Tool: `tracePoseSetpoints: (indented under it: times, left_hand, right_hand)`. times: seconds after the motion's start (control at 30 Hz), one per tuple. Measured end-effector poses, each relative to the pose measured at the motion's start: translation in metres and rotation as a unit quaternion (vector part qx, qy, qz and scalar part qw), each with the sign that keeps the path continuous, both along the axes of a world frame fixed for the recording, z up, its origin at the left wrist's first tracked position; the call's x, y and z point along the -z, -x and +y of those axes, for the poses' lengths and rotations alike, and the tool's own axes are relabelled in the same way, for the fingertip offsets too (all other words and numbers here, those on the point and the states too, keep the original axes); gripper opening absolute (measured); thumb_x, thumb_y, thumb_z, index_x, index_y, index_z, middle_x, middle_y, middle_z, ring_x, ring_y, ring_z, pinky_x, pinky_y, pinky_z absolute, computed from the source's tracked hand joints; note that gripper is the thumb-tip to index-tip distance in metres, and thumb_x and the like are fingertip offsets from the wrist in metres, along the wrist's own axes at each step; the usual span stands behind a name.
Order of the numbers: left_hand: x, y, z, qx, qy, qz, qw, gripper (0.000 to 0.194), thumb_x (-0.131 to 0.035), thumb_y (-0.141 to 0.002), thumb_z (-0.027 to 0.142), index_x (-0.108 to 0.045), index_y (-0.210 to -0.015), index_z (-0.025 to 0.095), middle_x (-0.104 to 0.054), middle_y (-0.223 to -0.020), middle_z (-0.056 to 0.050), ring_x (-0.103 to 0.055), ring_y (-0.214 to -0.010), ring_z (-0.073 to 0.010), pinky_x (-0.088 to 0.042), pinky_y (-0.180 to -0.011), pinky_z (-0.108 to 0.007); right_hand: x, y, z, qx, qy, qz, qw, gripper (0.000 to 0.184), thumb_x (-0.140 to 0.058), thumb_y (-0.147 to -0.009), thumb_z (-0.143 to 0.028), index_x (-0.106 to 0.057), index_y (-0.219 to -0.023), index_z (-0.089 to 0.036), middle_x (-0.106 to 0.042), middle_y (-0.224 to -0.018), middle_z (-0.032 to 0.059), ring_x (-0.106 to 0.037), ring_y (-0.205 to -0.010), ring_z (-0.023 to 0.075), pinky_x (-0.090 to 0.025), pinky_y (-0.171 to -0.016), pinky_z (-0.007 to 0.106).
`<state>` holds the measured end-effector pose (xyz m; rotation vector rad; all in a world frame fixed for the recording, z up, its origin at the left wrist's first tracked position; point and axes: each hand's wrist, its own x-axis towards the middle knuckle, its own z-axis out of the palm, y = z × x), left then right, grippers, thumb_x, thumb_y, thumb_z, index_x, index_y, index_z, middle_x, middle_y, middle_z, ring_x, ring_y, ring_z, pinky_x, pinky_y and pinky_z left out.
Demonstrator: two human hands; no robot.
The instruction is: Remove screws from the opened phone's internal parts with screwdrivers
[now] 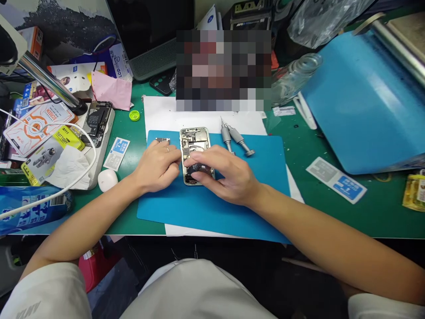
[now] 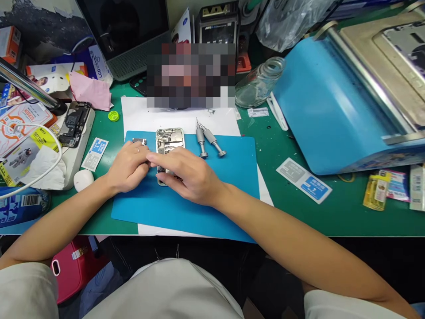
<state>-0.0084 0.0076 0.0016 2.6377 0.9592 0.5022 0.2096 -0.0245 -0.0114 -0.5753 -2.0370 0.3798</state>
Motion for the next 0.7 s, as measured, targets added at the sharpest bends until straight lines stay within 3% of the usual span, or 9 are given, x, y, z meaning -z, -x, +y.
tracePoseSetpoints:
  times: [0.17, 0.23, 0.37, 0.5, 0.6, 0.7]
  left_hand:
    - [-0.002, 0.001, 0.000, -0.093, 0.003, -0.040, 0.995, 0.020, -0.034, -0.091, 0.023, -0.047, -0.075, 0.022, -0.059, -0.071, -0.004, -0.050, -0.071, -0.0228, -0.032, -0.071, -0.041]
    - [-0.002, 0.000, -0.001, -0.115, 0.009, -0.042, 0.992, 0.022, -0.033, -0.093, 0.025, -0.047, -0.075, 0.022, -0.060, -0.071, -0.003, -0.050, -0.071, -0.0224, -0.032, -0.073, -0.041]
    - [-0.002, -0.001, -0.002, -0.123, 0.020, -0.032, 0.992, 0.025, -0.033, -0.095, 0.026, -0.047, -0.075, 0.022, -0.061, -0.073, -0.004, -0.051, -0.073, -0.0223, -0.033, -0.073, -0.040]
    - [-0.002, -0.001, -0.001, -0.118, 0.020, -0.025, 0.992, 0.026, -0.034, -0.096, 0.025, -0.048, -0.075, 0.022, -0.061, -0.073, -0.004, -0.052, -0.074, -0.0222, -0.034, -0.074, -0.040]
    - [-0.002, 0.000, -0.001, -0.113, 0.020, -0.023, 0.993, 0.025, -0.035, -0.096, 0.025, -0.049, -0.075, 0.022, -0.062, -0.073, -0.003, -0.053, -0.074, -0.0222, -0.034, -0.074, -0.040]
    - [-0.003, 0.000, -0.001, -0.112, 0.020, -0.028, 0.993, 0.024, -0.037, -0.096, 0.024, -0.048, -0.074, 0.022, -0.061, -0.072, -0.003, -0.052, -0.074, -0.0221, -0.033, -0.074, -0.040]
  right_hand:
    - [0.002, 0.000, -0.005, 0.000, 0.041, 0.041, 0.998, 0.069, -0.065, -0.098, -0.016, -0.034, -0.156, -0.036, -0.079, -0.108, 0.0019, -0.077, -0.091, 0.0199, -0.065, -0.079, 0.036]
    - [0.001, 0.001, -0.008, 0.008, 0.073, 0.051, 0.996, 0.061, -0.068, -0.097, -0.019, -0.042, -0.150, -0.033, -0.079, -0.104, 0.0021, -0.078, -0.089, 0.0199, -0.067, -0.080, 0.036]
    - [0.000, 0.004, -0.010, -0.023, 0.096, 0.031, 0.995, 0.034, -0.070, -0.095, -0.017, -0.059, -0.126, -0.026, -0.079, -0.103, 0.0033, -0.078, -0.091, 0.0178, -0.067, -0.081, 0.031]
    - [0.001, 0.006, -0.010, -0.034, 0.100, 0.037, 0.994, 0.031, -0.070, -0.095, -0.017, -0.059, -0.122, -0.026, -0.079, -0.104, 0.0029, -0.078, -0.092, 0.0178, -0.067, -0.079, 0.031]
    - [0.001, 0.001, -0.007, 0.029, 0.119, 0.045, 0.991, 0.030, -0.070, -0.095, -0.022, -0.060, -0.122, -0.027, -0.079, -0.099, 0.0023, -0.077, -0.086, 0.0184, -0.066, -0.076, 0.032]
    - [0.000, -0.011, 0.005, 0.134, 0.106, 0.119, 0.978, 0.046, -0.071, -0.095, -0.028, -0.050, -0.137, -0.031, -0.078, -0.097, 0.0019, -0.076, -0.084, 0.0199, -0.065, -0.075, 0.035]
